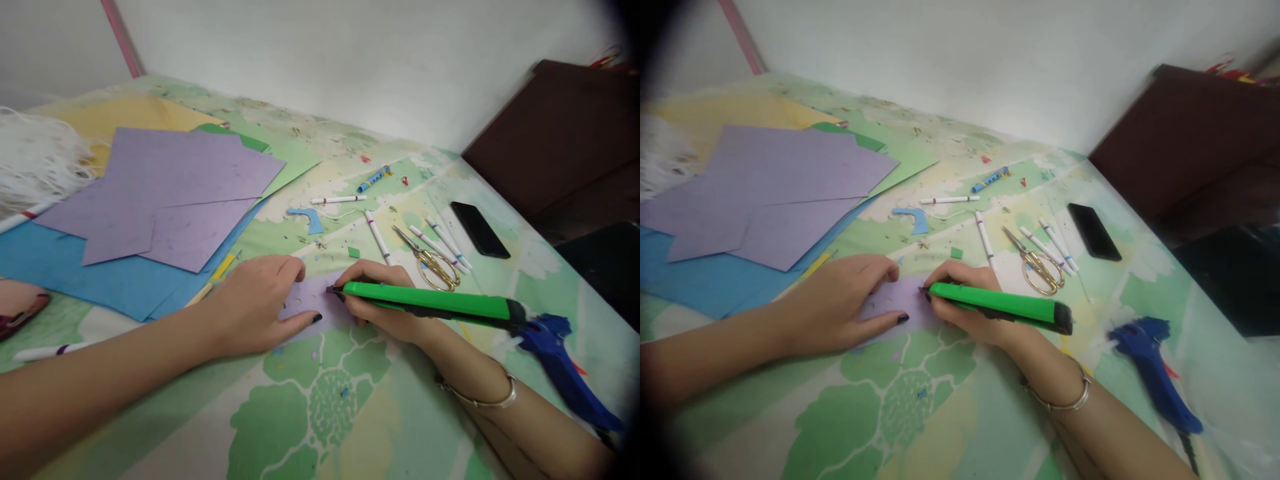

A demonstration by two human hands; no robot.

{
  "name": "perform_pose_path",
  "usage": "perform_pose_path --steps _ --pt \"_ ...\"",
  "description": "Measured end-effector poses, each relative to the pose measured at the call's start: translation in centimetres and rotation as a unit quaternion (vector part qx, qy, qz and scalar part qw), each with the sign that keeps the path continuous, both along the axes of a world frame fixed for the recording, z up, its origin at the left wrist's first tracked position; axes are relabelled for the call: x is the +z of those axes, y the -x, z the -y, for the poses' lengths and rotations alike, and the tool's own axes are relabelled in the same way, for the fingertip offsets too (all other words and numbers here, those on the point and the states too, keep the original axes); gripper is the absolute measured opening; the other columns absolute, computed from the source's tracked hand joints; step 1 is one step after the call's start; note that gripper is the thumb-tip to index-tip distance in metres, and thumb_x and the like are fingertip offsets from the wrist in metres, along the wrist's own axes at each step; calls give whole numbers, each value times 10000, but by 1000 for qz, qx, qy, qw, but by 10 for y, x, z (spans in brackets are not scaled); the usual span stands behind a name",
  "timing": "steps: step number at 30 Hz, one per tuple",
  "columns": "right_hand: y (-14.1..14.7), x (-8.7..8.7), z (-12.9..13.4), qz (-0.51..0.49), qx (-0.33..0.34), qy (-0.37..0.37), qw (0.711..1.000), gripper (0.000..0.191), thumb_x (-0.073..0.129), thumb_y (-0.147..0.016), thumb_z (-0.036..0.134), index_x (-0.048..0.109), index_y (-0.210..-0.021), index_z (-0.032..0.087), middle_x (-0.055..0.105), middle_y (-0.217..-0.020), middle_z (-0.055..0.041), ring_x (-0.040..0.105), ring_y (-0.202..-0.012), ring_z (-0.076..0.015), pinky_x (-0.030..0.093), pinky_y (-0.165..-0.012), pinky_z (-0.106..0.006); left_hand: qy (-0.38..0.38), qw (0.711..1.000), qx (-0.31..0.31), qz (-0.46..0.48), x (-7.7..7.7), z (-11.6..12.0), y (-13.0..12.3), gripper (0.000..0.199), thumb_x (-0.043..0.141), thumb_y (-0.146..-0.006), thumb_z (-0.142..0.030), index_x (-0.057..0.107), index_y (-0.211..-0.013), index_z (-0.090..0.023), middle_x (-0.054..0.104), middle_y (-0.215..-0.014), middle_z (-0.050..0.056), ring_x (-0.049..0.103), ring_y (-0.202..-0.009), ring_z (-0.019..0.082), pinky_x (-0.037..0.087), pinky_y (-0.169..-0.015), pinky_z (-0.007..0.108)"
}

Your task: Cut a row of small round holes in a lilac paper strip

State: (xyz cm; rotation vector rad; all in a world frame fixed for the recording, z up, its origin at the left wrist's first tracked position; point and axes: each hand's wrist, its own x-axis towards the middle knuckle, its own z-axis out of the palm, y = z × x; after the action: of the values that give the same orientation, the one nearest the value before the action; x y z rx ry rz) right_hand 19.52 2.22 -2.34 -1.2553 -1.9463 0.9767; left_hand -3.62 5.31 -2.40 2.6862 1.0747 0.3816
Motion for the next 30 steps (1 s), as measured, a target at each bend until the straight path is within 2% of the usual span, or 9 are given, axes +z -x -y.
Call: perform_pose_path --steps 5,9,11,14,17,21,30 --pt "-4 2 -5 26 25 -50 998 148 632 -764 117 662 -887 195 647 -739 17 564 -600 -83 444 -566 -195 50 998 1 29 3 -3 2 300 530 -814 -486 504 -865 -192 511 -716 2 478 -627 177 335 -567 303" --pt "-6 3 -7 26 40 -45 998 162 618 -766 118 663 -903 192 658 -775 9 573 -639 -96 445 -590 -206 70 996 -11 50 3 -5 4 253 579 -788 -436 508 -831 -196 517 -708 -10 494 -636 169 346 -573 296" --pt "-5 2 -8 23 22 -40 999 163 614 -754 111 663 -887 193 658 -760 10 576 -633 -99 437 -573 -203 53 996 -36 63 1 -5 4 250 589 -796 -399 527 -909 -185 557 -788 12 529 -709 184 391 -618 309" --pt "-3 -1 -9 21 1 -28 999 138 615 -739 112 648 -848 191 662 -753 5 585 -645 -112 433 -564 -208 10 991 -112 67 -4 -5 5 279 544 -869 -331 555 -1101 -176 580 -953 63 550 -850 211 440 -716 337" --pt "-2 -2 -9 27 -10 -12 1000 104 612 -744 125 623 -826 189 671 -757 -3 602 -670 -126 442 -583 -223 -24 985 -160 62 -7 -5 6 265 487 -923 -296 613 -1123 -177 576 -973 86 542 -851 210 448 -724 338" --pt "-1 -2 -8 34 -15 -11 999 107 609 -736 132 614 -827 188 678 -757 -6 612 -674 -134 454 -595 -237 -36 984 -163 58 -7 -4 5 275 479 -930 -292 650 -1091 -150 573 -949 101 530 -827 212 448 -712 345" --pt "-3 -3 -9 -1 -9 17 1000 139 601 -744 131 618 -873 179 692 -779 -26 643 -722 -155 474 -613 -251 9 987 -146 62 -6 -4 6 265 506 -912 -302 650 -1096 -179 558 -949 83 522 -827 201 440 -704 327"
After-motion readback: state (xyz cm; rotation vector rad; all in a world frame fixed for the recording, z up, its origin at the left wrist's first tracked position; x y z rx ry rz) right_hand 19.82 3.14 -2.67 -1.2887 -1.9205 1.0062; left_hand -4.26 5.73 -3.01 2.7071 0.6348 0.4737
